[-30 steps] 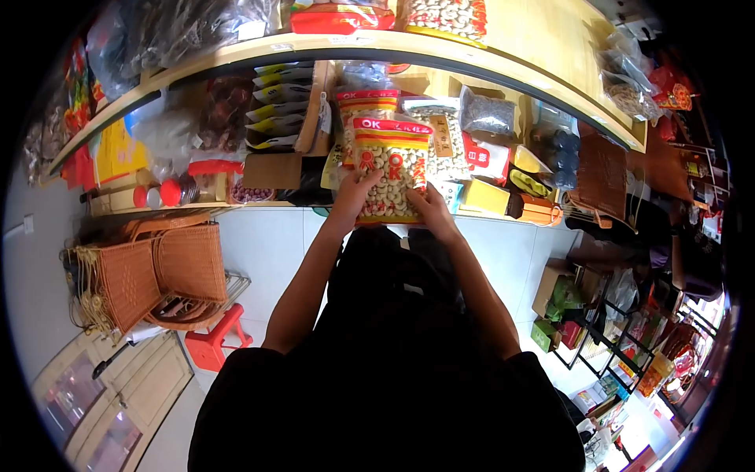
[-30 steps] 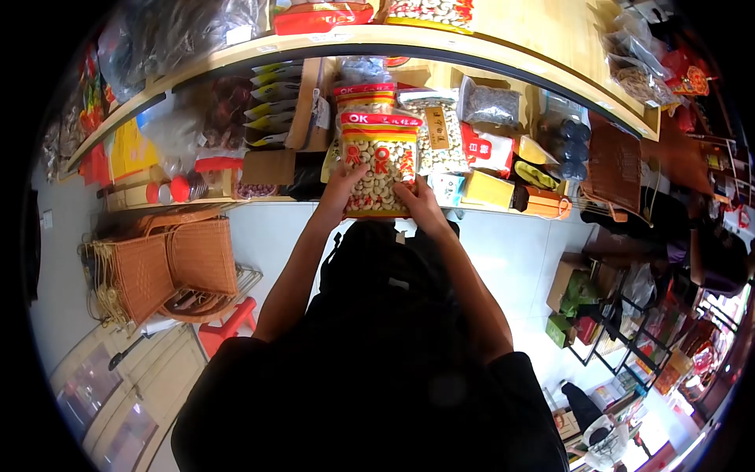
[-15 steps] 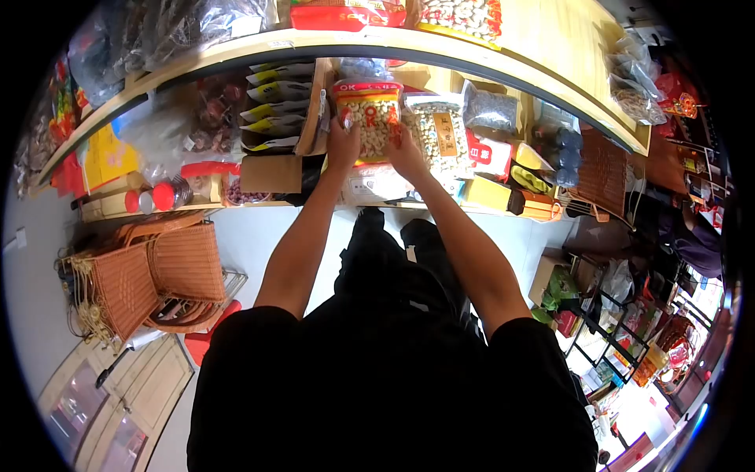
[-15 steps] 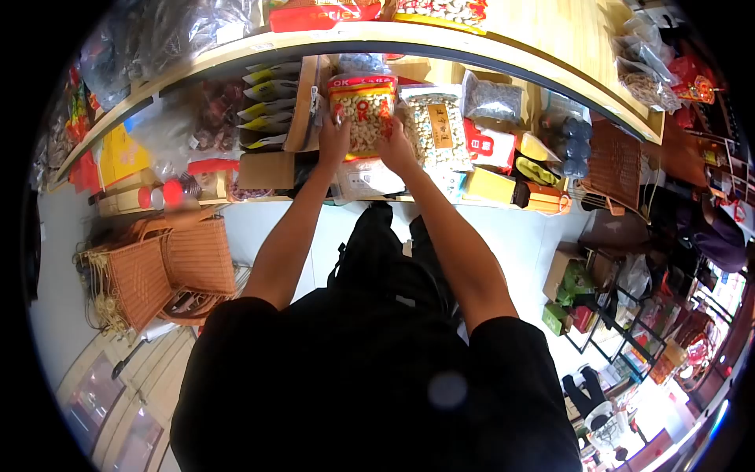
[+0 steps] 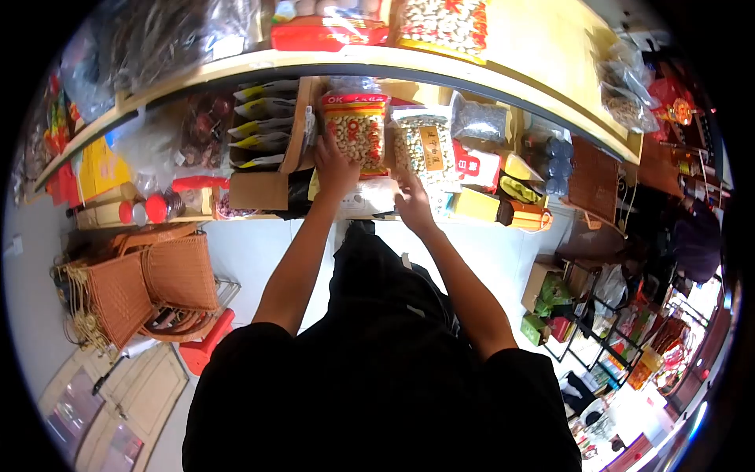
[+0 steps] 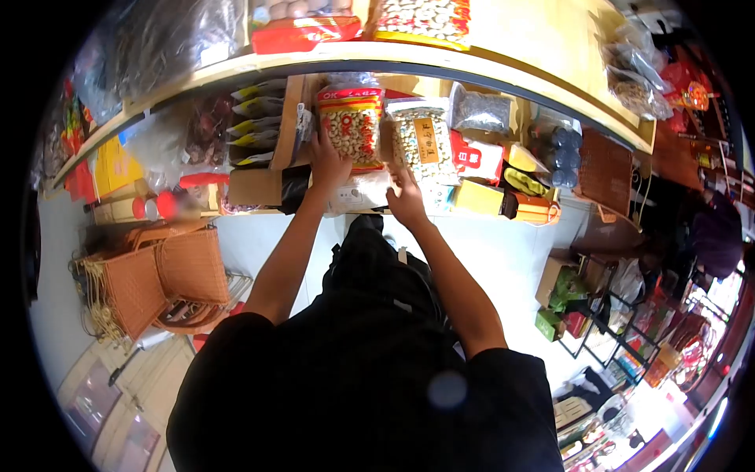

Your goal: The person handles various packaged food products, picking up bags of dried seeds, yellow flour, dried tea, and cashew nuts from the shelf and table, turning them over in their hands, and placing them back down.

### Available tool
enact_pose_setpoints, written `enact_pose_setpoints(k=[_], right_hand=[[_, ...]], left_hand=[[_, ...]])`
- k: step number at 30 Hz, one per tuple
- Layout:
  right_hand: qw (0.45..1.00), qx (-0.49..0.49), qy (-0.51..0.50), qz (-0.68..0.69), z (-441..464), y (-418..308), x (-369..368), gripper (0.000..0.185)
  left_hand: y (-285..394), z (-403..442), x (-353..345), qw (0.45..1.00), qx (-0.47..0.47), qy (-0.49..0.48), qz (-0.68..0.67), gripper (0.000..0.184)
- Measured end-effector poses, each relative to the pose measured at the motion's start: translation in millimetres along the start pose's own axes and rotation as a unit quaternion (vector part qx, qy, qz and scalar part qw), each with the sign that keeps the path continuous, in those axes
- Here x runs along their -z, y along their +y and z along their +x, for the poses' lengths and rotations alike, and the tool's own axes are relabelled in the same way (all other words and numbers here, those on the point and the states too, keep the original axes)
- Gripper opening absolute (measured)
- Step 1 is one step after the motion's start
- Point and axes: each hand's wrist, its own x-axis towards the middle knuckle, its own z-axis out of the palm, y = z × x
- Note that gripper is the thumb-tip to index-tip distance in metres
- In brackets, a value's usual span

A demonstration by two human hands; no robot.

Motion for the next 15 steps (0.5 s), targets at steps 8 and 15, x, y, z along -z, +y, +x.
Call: enact_pose_setpoints(k=[8,15], right_hand=[[0.989,-0.060,0.132,0.011,-115,30,70,0.031],[0.931,-0.196,0.260,0.166,-145,51,88,0.025]], left_hand=[[19,-12,-32,0.952,-0.233,0.054,0.191,0.092],[52,-15,-23,0.949,-0.134,-0.040,0.283,0.100]])
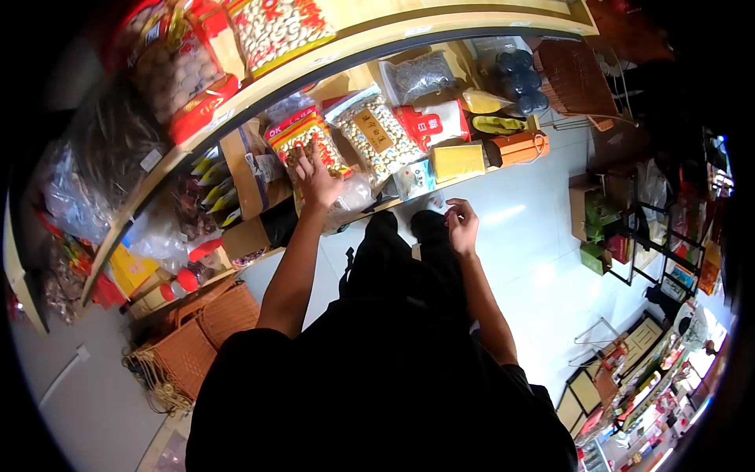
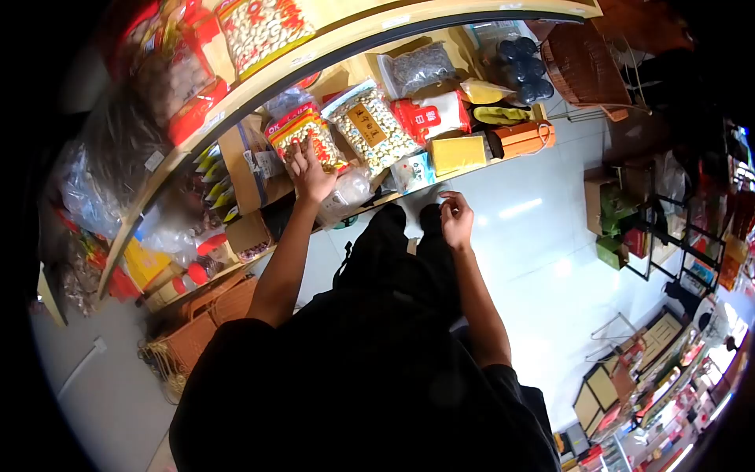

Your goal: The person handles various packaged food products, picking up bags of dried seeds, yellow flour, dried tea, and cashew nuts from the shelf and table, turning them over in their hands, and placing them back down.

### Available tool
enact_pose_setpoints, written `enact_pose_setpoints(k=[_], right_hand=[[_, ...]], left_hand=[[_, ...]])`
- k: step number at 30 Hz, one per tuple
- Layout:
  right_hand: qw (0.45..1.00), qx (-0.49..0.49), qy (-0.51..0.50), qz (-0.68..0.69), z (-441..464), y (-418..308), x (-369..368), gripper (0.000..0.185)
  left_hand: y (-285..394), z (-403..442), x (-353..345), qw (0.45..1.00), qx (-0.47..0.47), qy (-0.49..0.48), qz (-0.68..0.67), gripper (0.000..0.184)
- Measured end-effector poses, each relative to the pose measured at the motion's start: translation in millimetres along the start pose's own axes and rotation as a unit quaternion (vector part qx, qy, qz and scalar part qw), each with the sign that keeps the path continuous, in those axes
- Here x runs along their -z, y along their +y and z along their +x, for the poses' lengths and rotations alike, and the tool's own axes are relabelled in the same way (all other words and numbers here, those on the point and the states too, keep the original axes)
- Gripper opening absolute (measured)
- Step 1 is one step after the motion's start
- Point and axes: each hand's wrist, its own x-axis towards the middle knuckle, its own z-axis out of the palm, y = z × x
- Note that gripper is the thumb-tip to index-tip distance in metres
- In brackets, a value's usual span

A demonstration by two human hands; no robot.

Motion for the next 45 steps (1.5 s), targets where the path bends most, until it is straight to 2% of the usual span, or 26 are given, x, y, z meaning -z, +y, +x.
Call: enact_pose_setpoints(k=[2,3,5,6,7,9,11,13,15,17,19,21,23,25,26,27,28,29,31,33,35,37,38,42,43,45], right_hand=[[1.000,-0.004,-0.015,0.018,3,0,1,0.023],[1.000,-0.002,-0.018,0.026,8,-2,0,0.023],[0.998,0.026,-0.065,0.010,19,-7,-2,0.022],[0.997,0.028,-0.067,0.040,26,-16,-3,0.026],[0.995,0.018,-0.087,0.048,33,-34,-3,0.026],[0.989,0.036,-0.120,0.077,53,-61,-3,0.025],[0.980,0.101,-0.144,0.090,77,-91,-6,0.021],[0.969,0.163,-0.161,0.087,101,-130,-12,0.018],[0.947,0.255,-0.183,0.072,124,-176,-14,0.016],[0.931,0.287,-0.209,0.090,147,-212,-24,0.017],[0.908,0.358,-0.203,0.078,161,-255,-32,0.023],[0.882,0.436,-0.174,0.047,180,-279,-53,0.021],[0.868,0.442,-0.225,-0.015,189,-308,-61,0.025],[0.856,0.459,-0.219,-0.090,207,-315,-88,0.026],[0.868,0.416,-0.200,-0.182,217,-315,-111,0.029],[0.844,0.354,-0.276,-0.293,221,-324,-110,0.034],[0.857,0.330,-0.284,-0.275,207,-337,-100,0.035],[0.856,0.272,-0.310,-0.312,205,-345,-103,0.040],[0.857,0.290,-0.264,-0.334,205,-346,-105,0.043],[0.865,0.268,-0.264,-0.331,205,-345,-109,0.043],[0.871,0.252,-0.262,-0.330,206,-347,-108,0.042],[0.850,0.266,-0.269,-0.367,205,-349,-107,0.031],[0.849,0.267,-0.270,-0.367,205,-348,-107,0.031],[0.859,0.290,-0.221,-0.359,205,-339,-116,0.033],[0.865,0.292,-0.186,-0.363,204,-337,-118,0.034],[0.863,0.300,-0.193,-0.357,205,-334,-117,0.035]], left_hand=[[-4,2,4,1.000,-0.009,-0.002,0.001,0.085],[-12,8,2,1.000,-0.009,0.004,0.007,0.085],[-28,18,-2,0.995,-0.085,0.032,0.035,0.060],[-1,15,33,0.992,-0.111,0.054,-0.027,0.030],[14,12,52,0.992,-0.103,0.064,-0.021,0.030],[42,11,89,0.952,-0.126,0.137,-0.244,0.017],[80,5,139,0.930,-0.166,0.208,-0.254,0.013],[110,9,180,0.935,-0.149,0.230,-0.225,0.017],[116,30,196,0.921,-0.174,0.305,-0.169,0.023],[115,57,205,0.949,-0.080,0.252,-0.174,0.039],[120,81,210,0.947,-0.094,0.294,-0.093,0.047],[115,112,209,0.946,-0.080,0.298,-0.095,0.047],[122,120,210,0.948,-0.071,0.293,-0.100,0.048],[140,118,225,0.968,-0.008,0.229,-0.101,0.050],[146,123,223,0.971,0.009,0.219,-0.099,0.053],[142,127,226,0.970,0.032,0.219,-0.098,0.055],[110,150,211,0.961,0.047,0.266,-0.065,0.062],[111,151,212,0.963,0.074,0.240,-0.093,0.069],[105,158,210,0.963,0.048,0.256,-0.071,0.072],[80,177,201,0.963,0.060,0.257,-0.053,0.073],[66,188,196,0.965,0.053,0.244,-0.072,0.072],[113,156,214,0.951,0.109,0.257,-0.132,0.063],[129,146,215,0.935,0.040,0.271,-0.224,0.052],[106,164,214,0.949,0.064,0.263,-0.164,0.048],[104,168,212,0.942,0.064,0.261,-0.200,0.050],[104,167,208,0.934,0.067,0.259,-0.238,0.052]])
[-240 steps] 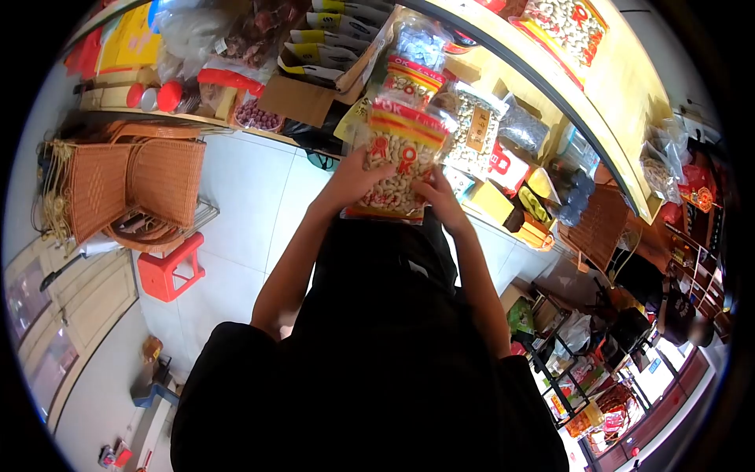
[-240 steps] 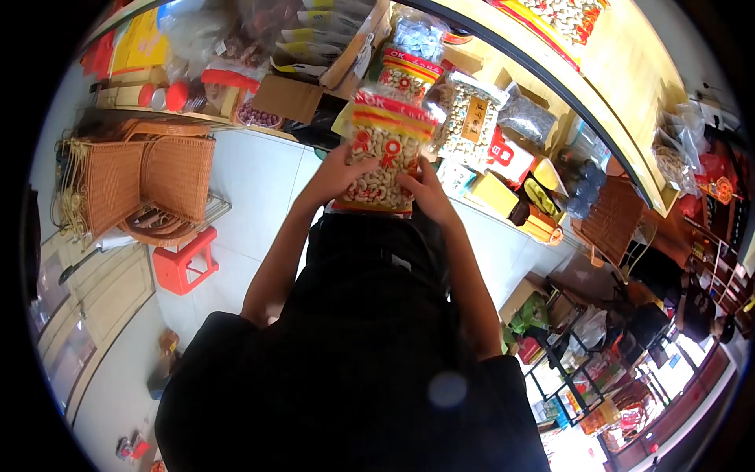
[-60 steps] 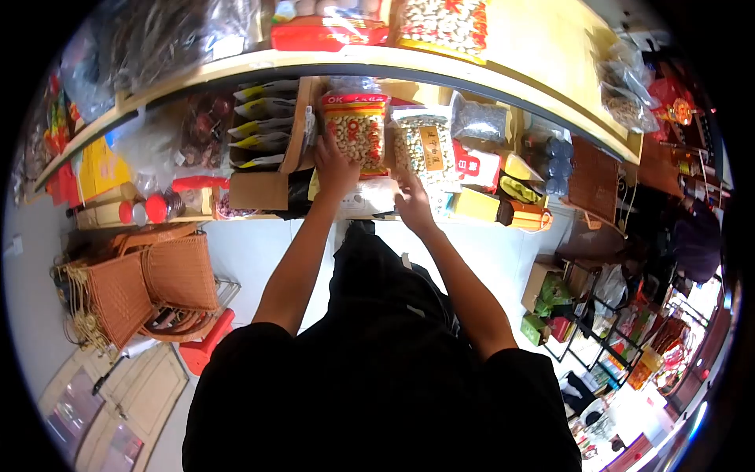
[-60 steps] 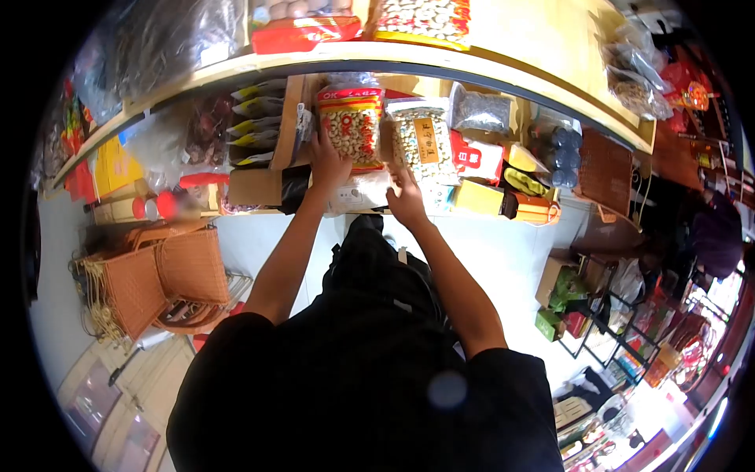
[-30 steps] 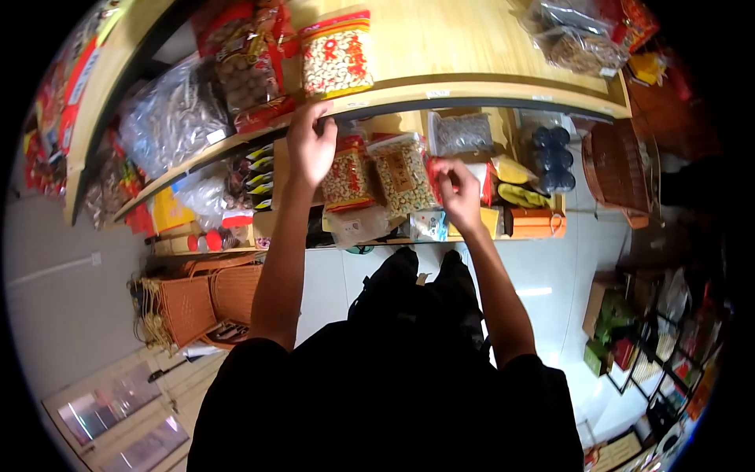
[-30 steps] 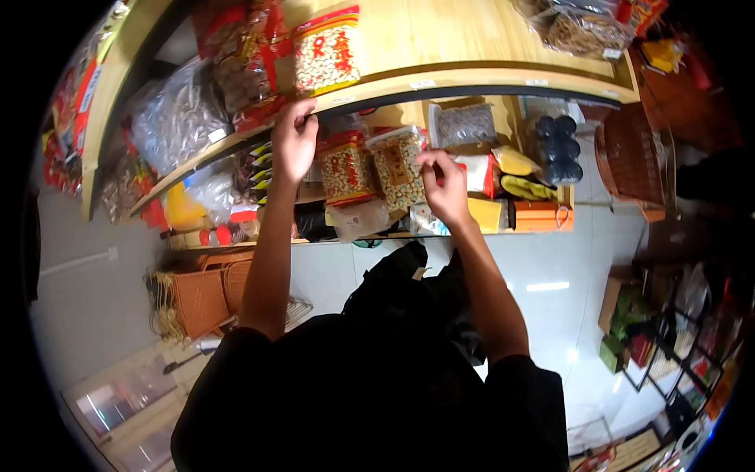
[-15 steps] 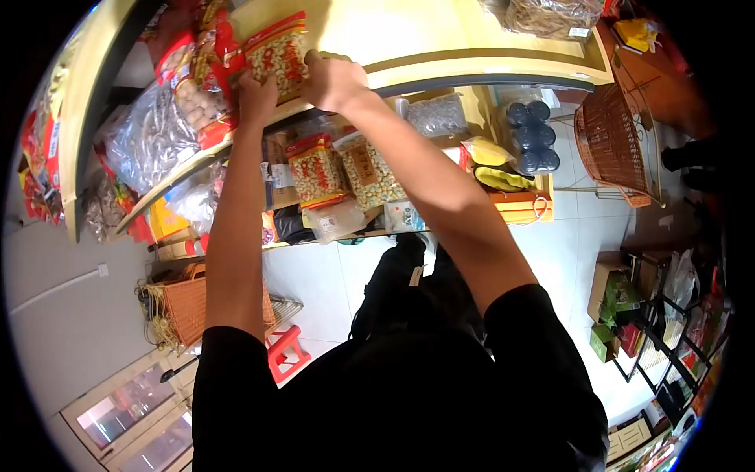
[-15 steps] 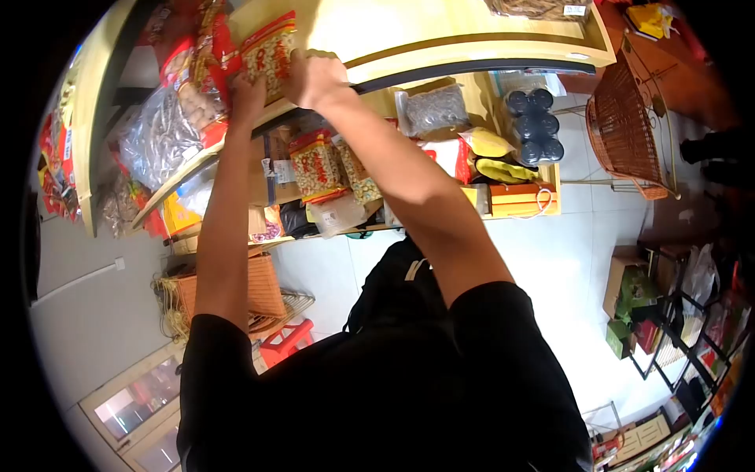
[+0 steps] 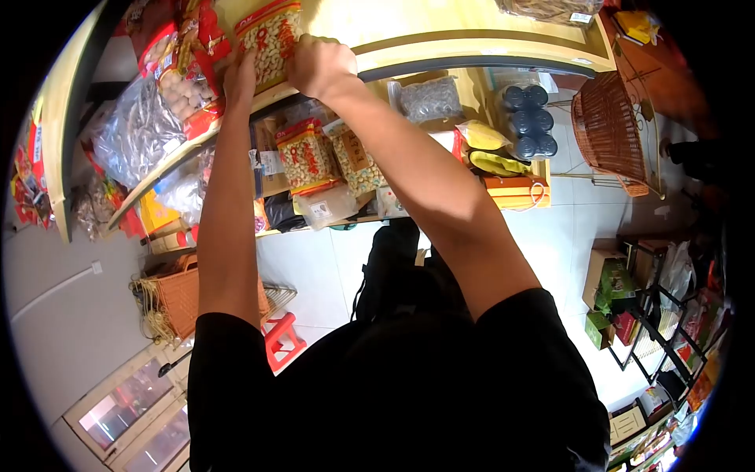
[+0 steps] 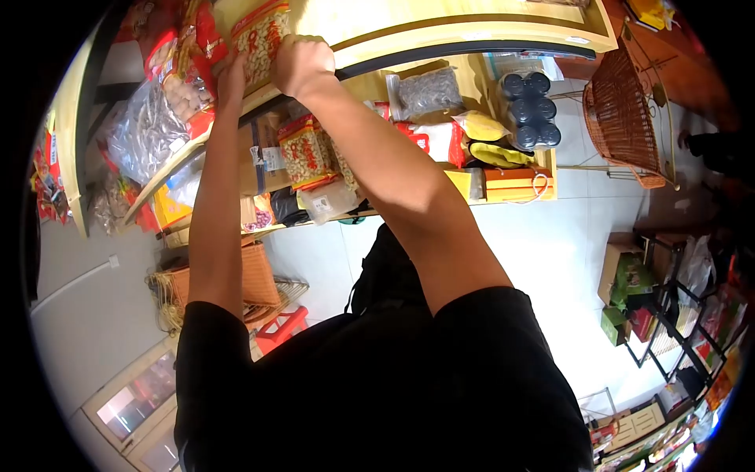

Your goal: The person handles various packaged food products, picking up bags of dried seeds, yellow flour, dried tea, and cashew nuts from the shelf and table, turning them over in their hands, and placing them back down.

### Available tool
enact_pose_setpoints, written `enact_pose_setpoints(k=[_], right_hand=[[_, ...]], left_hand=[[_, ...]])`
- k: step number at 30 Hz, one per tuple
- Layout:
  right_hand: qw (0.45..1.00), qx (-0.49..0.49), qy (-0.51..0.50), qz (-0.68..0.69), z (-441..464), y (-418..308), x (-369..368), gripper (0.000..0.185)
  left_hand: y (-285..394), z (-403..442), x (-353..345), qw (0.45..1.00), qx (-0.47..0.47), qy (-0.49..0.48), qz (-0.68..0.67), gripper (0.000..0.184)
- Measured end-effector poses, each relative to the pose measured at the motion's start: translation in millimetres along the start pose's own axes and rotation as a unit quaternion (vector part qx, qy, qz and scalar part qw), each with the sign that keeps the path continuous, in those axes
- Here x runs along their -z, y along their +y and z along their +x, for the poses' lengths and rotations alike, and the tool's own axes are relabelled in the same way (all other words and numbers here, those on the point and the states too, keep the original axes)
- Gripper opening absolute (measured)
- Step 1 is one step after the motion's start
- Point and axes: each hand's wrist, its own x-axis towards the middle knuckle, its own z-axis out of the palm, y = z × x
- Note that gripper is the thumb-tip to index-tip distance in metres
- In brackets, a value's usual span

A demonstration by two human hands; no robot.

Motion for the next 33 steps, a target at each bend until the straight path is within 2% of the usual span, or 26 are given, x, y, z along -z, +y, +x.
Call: enact_pose_setpoints(k=[3,5,6,8,12,15,17,19,21,23,26,29,33], right_hand=[[1.000,0.008,-0.010,0.012,0,1,-1,0.038],[1.000,0.006,-0.022,0.018,-1,3,-3,0.041],[1.000,0.016,-0.012,0.010,-3,3,-3,0.038],[1.000,0.026,-0.003,0.002,-4,3,-4,0.035],[0.999,0.033,0.003,0.000,-4,4,-6,0.034],[1.000,0.029,-0.008,0.009,-6,4,-3,0.034],[0.999,0.027,-0.020,0.017,-5,6,-4,0.034],[0.998,0.049,0.028,0.014,-4,8,-10,0.041],[0.999,0.046,0.023,0.010,-2,9,-13,0.041],[0.999,0.045,0.016,0.005,-2,8,-13,0.041],[0.999,0.040,0.008,0.009,-2,7,-10,0.042],[0.999,0.038,0.005,0.005,-2,7,-12,0.042],[0.999,0.046,0.022,-0.006,-3,7,-14,0.038]], left_hand=[[1,-4,-6,0.999,0.009,0.003,0.045,0.054],[-5,-1,-16,0.979,0.006,0.072,0.190,0.053],[1,-7,-15,0.979,0.009,0.070,0.189,0.053],[25,-20,-9,0.975,-0.058,0.071,0.202,0.053],[11,-16,-15,0.974,-0.063,0.111,0.187,0.051],[9,-13,-15,0.975,-0.039,0.078,0.203,0.058],[11,-15,-14,0.983,-0.009,0.073,0.167,0.058],[17,-21,-12,0.983,-0.014,0.073,0.170,0.058],[23,-24,-12,0.982,-0.018,0.074,0.173,0.058],[26,-26,-12,0.982,0.019,0.081,0.167,0.058],[19,-23,-13,0.983,-0.011,0.090,0.158,0.059],[29,-29,-11,0.984,0.032,0.076,0.159,0.059],[15,-23,-13,0.985,0.010,0.087,0.148,0.059]])
